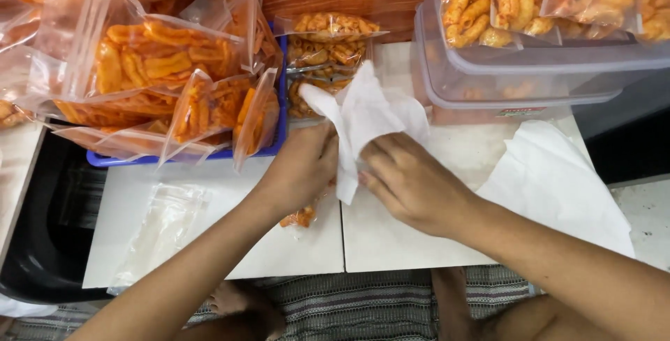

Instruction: The person wipes the exterior of multiple small plastic bags containing orange snacks using a white paper towel. They handle each bag individually, wiping it thoroughly before placing it on the table.

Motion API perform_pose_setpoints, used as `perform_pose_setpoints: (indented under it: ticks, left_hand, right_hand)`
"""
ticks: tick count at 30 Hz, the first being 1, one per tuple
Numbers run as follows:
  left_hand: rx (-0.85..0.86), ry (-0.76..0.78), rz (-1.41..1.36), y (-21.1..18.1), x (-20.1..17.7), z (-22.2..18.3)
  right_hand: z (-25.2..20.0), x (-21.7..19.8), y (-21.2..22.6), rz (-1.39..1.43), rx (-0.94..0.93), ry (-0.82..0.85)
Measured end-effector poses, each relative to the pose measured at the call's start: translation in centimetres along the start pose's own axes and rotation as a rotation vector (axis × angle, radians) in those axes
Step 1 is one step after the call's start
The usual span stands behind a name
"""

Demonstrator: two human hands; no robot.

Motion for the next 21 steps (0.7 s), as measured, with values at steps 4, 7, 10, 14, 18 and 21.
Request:
perform_pose_setpoints:
  ticks: [4, 7, 10, 14, 18, 21]
  left_hand:
    - [-0.087, -0.072, -0.267, 1.2, -0.4, -1.2]
    - [-0.302, -0.063, -0.488, 0.3, -0.3, -1.1]
    - [-0.389, -0.082, -0.636, -7.7, -2.2, -3.2]
    - [-0.415, -0.109, -0.998, -4.9, -0.7, -1.8]
    - [-0.113, 0.020, -0.874, -1.5, 0.0, -1.8]
    - [-0.057, 0.069, -0.895, -1.3, -0.1, -2.1]
  right_hand:
    - [0.0, 1.9, 0.2, -0.229, -0.035, 0.217]
    - [0.4, 1.4, 1.0, -0.217, 0.068, 0.337]
    - [0.7, 0.3, 2.2, -0.098, 0.111, 0.346]
    - [-0.2, 0.4, 2.3, 0.096, 0.144, 0.284]
    - [-1.2, 0.2, 1.6, 0.202, 0.170, 0.169]
    - [-0.9, -0.6, 1.1, 0.454, 0.204, 0.027]
Point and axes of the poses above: each hand's wrist, its own z-axis towards the middle knuckle, its own x-axis out of the palm, y = z × x, the point moved 4 cm from there along z, towards the middle knuckle, and after that the axes turned 11 degrees about -z, right-handed, at the moved point
